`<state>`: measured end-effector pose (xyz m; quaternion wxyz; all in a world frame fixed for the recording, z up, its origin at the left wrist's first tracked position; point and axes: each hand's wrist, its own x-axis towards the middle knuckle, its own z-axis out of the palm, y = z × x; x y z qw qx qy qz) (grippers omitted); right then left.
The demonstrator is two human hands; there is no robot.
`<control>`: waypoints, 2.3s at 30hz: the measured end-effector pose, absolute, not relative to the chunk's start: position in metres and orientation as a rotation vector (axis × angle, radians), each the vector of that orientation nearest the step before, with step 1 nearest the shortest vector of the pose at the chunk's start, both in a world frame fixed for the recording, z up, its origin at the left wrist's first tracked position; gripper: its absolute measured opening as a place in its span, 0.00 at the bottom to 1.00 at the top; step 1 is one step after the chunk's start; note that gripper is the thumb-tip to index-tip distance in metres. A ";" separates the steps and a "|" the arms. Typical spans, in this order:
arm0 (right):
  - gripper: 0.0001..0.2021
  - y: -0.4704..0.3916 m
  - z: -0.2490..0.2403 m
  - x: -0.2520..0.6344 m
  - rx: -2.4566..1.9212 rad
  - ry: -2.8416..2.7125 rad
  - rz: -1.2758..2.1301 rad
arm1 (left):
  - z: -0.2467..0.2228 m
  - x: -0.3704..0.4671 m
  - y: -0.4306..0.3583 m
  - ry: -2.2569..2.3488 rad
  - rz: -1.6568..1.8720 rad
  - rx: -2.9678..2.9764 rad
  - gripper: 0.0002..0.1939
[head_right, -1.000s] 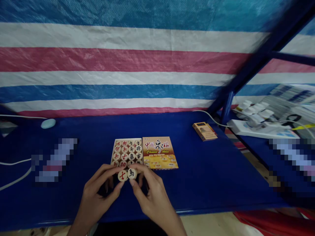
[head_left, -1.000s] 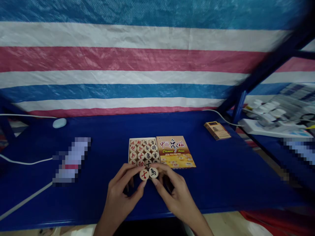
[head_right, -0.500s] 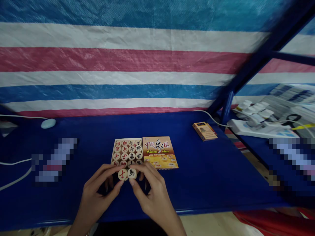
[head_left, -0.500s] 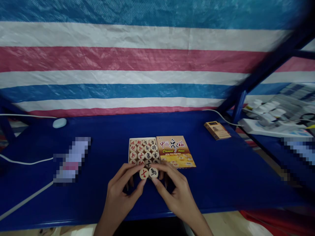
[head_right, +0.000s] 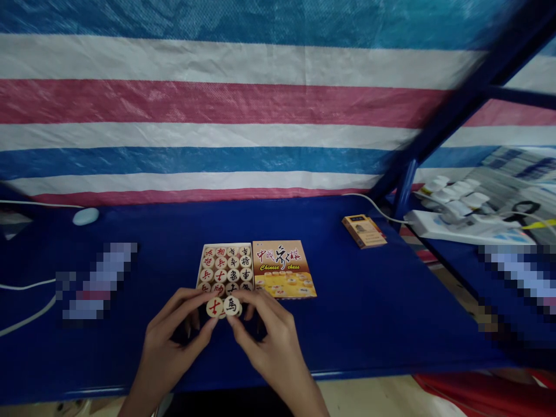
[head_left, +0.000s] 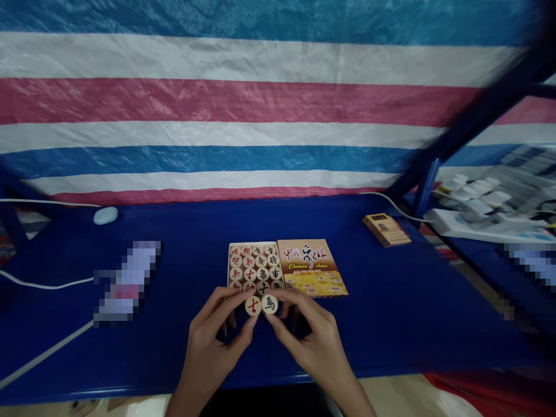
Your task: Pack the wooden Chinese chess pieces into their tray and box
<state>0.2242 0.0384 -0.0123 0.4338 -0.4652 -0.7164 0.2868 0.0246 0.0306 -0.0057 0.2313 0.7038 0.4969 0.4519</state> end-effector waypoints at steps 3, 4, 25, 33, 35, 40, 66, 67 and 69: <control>0.17 0.038 -0.013 0.224 -1.166 -1.781 0.701 | -0.006 0.025 0.031 1.365 1.250 1.940 0.19; 0.17 0.038 -0.013 0.224 -1.168 -1.779 0.698 | -0.006 0.025 0.031 1.364 1.254 1.946 0.20; 0.15 0.039 -0.011 0.224 -1.182 -1.755 0.713 | -0.006 0.024 0.030 1.385 1.281 1.936 0.18; 0.12 0.041 -0.007 0.227 -1.202 -1.773 0.679 | -0.005 0.021 0.033 1.483 1.323 1.951 0.15; 0.11 0.052 0.001 0.232 -1.227 -1.797 0.601 | 0.000 0.015 0.044 1.566 1.324 1.967 0.14; 0.12 0.105 0.028 0.245 -1.256 -1.957 0.363 | 0.016 -0.005 0.098 1.592 1.206 2.071 0.11; 0.15 0.144 0.009 0.245 -1.213 -2.351 0.131 | -0.002 -0.016 0.132 1.361 1.068 2.417 0.15; 0.15 0.144 0.008 0.245 -1.210 -2.373 0.119 | -0.001 -0.016 0.132 1.324 1.048 2.442 0.15; 0.15 0.144 0.008 0.244 -1.209 -2.401 0.101 | -0.001 -0.015 0.132 1.272 0.995 2.498 0.16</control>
